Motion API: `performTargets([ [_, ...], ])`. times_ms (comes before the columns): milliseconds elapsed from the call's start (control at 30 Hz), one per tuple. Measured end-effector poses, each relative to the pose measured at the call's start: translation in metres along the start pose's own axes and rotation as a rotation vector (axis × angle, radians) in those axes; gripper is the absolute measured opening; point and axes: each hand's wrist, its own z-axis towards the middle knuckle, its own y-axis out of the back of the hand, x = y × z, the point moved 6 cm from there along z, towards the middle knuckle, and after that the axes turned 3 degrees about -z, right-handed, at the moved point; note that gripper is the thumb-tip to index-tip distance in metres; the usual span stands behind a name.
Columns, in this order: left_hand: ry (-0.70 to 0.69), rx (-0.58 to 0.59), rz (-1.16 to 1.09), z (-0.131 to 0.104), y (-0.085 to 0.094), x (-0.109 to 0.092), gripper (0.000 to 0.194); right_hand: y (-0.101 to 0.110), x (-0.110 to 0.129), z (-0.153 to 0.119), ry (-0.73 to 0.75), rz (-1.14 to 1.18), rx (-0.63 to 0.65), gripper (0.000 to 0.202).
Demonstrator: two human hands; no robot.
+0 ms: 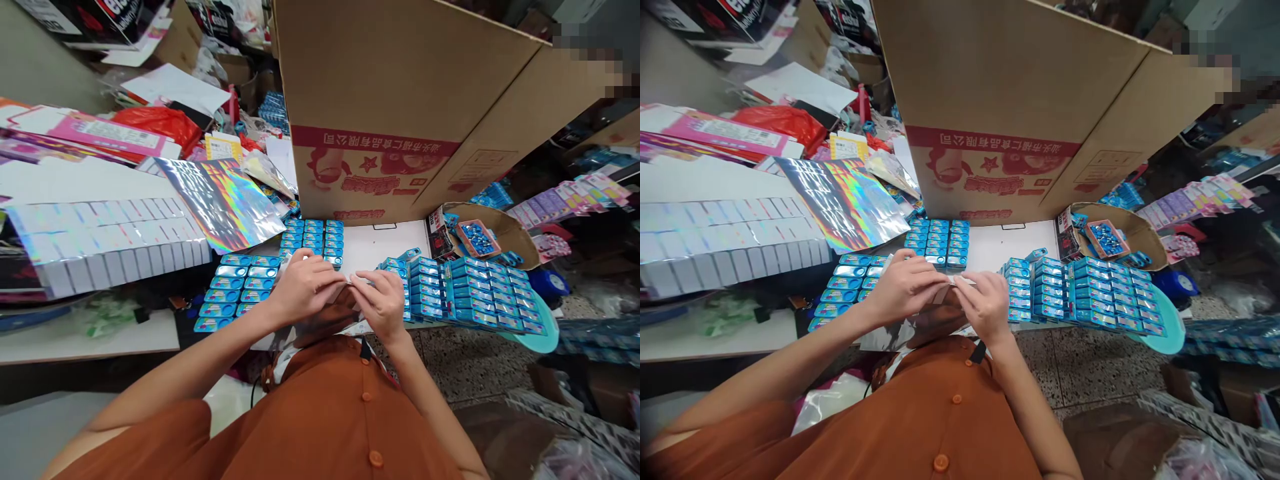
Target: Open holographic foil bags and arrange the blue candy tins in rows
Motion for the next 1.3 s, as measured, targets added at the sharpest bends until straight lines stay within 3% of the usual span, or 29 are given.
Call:
performTargets([
  [367,0.125,0.007,-0.011,-0.002,-0.001,-0.004,0.024,0.004,0.012,-0.013,0.08,-0.086,-0.151,0.026],
  [533,0.145,0.029,0.01,-0.002,-0.004,-0.004,0.025,-0.003,0.007,-0.021,0.027,-0.068,-0.071,0.026],
  [633,0.14,0.022,0.104,0.0,-0.005,0.009,0.025,-0.01,0.006,-0.024,-0.012,0.025,0.017,0.026],
  [733,0.144,-0.002,0.24,0.002,-0.003,0.048,0.024,-0.016,0.009,-0.029,-0.013,0.165,0.101,0.022],
  [867,0.197,0.078,0.347,-0.005,-0.005,0.133,0.027,-0.013,-0.003,-0.038,-0.17,0.328,0.089,0.013],
  [967,0.297,0.162,0.409,-0.025,-0.008,0.192,0.037,-0.004,-0.037,-0.051,-0.432,0.369,0.014,0.009],
  [1067,0.409,0.038,0.481,-0.042,-0.009,0.218,0.038,0.002,-0.087,-0.073,-0.725,0.376,-0.068,0.012],
  [1167,0.47,-0.138,0.413,-0.04,-0.029,0.203,0.04,0.004,-0.139,-0.097,-0.982,0.388,-0.14,0.023],
  [1233,0.471,-0.181,0.233,-0.026,-0.06,0.175,0.036,0.003,-0.165,-0.106,-1.061,0.382,-0.169,0.027],
  [1300,0.444,-0.153,-0.038,-0.004,-0.105,0.138,0.029,0.003,-0.185,-0.109,-1.074,0.354,-0.149,0.028],
])
